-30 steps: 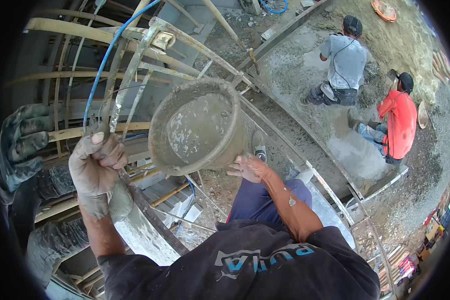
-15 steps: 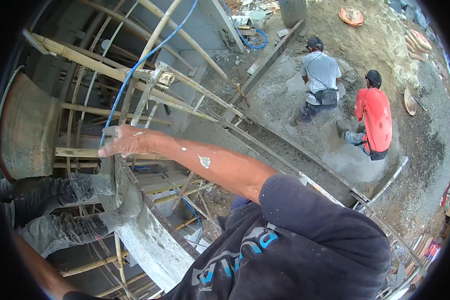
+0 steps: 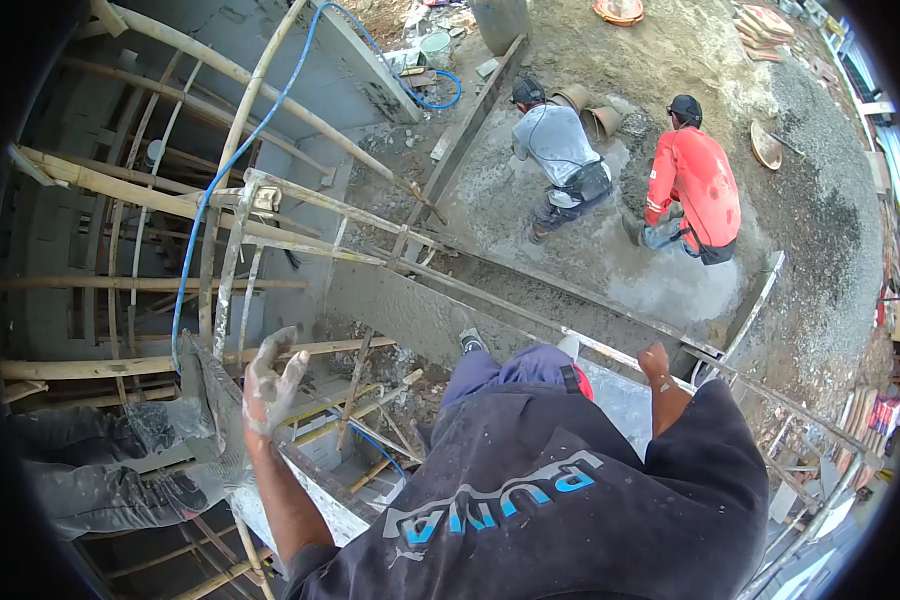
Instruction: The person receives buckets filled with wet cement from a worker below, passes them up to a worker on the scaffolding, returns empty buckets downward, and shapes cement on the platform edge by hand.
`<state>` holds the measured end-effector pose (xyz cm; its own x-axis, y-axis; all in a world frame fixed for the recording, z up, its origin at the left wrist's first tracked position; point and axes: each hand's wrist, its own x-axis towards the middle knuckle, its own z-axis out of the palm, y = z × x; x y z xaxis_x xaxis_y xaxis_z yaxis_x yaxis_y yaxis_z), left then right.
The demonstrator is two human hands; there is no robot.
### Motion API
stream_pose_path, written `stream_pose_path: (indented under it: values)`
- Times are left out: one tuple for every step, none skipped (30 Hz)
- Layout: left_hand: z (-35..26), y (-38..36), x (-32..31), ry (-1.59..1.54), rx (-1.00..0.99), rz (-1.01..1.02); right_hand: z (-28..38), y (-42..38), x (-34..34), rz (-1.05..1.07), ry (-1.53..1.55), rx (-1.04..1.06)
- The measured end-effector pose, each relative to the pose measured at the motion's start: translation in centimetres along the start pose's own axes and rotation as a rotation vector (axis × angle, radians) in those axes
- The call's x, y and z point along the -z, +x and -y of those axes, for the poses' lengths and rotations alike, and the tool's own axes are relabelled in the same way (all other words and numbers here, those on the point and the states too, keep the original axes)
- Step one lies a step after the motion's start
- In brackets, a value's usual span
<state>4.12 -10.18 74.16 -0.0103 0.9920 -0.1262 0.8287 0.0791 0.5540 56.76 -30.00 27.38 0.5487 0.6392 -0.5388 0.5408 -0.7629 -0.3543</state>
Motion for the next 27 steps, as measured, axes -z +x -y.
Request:
stream_pose_path:
  values:
    - [4.8,0.6,-3.4,0.102,0.065,0.037,-5.3,-0.3,0.1,-0.114,0.060,-0.045]
    - [11.6,0.3,-7.3,0.255,-0.002,0.060,-10.1,-0.7,0.0,-0.103,0.217,-0.072]
    - [18.9,-0.3,-11.7,0.187,0.026,0.114,-14.3,-0.7,-0.1,-0.144,0.211,-0.025]
    - [18.7,-1.3,-14.8,0.120,0.290,0.229,-17.8,-0.4,-1.4,-0.166,0.325,-0.181]
    - [23.4,-3.0,-19.1,-0.093,0.395,0.284,-16.7,-1.4,0.0,-0.063,0.365,-0.331]
    - [23.4,-5.2,-21.5,-0.167,0.480,0.398,-14.1,-3.2,2.4,0.042,0.403,-0.480]
    - [23.3,-7.2,-23.6,-0.288,0.703,0.496,-12.0,-4.7,4.4,0.149,0.439,-0.629]
    - [23.7,-9.2,-25.1,-0.411,0.928,0.591,-13.7,-4.0,2.2,0.161,0.579,-0.620]
    - [28.6,-11.7,-26.0,-0.801,0.920,0.778,-12.3,-4.2,1.6,0.150,0.623,-0.608]
    - [30.9,-12.5,-27.1,-0.881,0.907,0.828,-9.3,-5.2,2.3,0.159,0.691,-0.553]
    - [33.0,-13.4,-28.1,-0.960,0.894,0.880,-8.6,-4.4,1.2,0.195,0.686,-0.502]
    - [33.3,-14.0,-29.1,-0.724,0.898,0.801,-5.6,-4.8,2.0,0.190,0.643,-0.417]
    - [30.5,-14.3,-28.6,-0.611,0.928,0.698,-5.3,-3.3,0.9,0.219,0.567,-0.324]
    - [25.8,-14.2,-27.5,-0.498,0.960,0.596,-4.7,-1.9,-0.1,0.250,0.493,-0.231]
    - [25.6,-13.0,-27.5,-0.497,0.970,0.557,-3.2,-1.3,-0.2,0.254,0.472,-0.174]
    - [26.1,-12.1,-27.3,-0.495,0.979,0.518,-1.1,-0.7,-0.1,0.256,0.453,-0.116]
    - [26.6,-11.0,-27.2,-0.492,0.986,0.479,0.2,0.1,-0.4,0.235,0.448,-0.066]
    - [27.0,-9.8,-27.1,-0.527,0.950,0.433,1.4,1.0,-0.9,0.212,0.441,-0.016]
    - [27.4,-8.7,-27.1,-0.562,0.917,0.387,2.3,1.7,-1.2,0.190,0.432,0.033]
    - [27.4,-7.8,-27.1,-0.599,0.885,0.341,3.7,2.0,-0.7,0.217,0.407,0.050]
    - [26.5,-6.8,-26.9,-0.617,0.848,0.317,5.1,1.9,0.3,0.245,0.380,0.068]
    - [24.6,-5.9,-26.2,-0.636,0.810,0.292,5.9,1.9,0.8,0.273,0.352,0.086]
    - [22.9,-5.2,-25.5,-0.654,0.772,0.266,6.2,2.1,0.7,0.264,0.345,0.122]
    - [21.4,-4.7,-24.9,-0.661,0.764,0.267,6.4,2.4,0.5,0.255,0.338,0.159]
    - [20.0,-4.3,-24.6,-0.668,0.755,0.269,6.7,2.6,0.3,0.247,0.331,0.194]
    - [19.5,-4.0,-24.4,-0.675,0.747,0.274,6.9,2.8,-0.1,0.259,0.333,0.137]
    - [20.0,-4.0,-24.5,-0.658,0.753,0.300,6.9,2.8,-0.6,0.268,0.333,0.080]
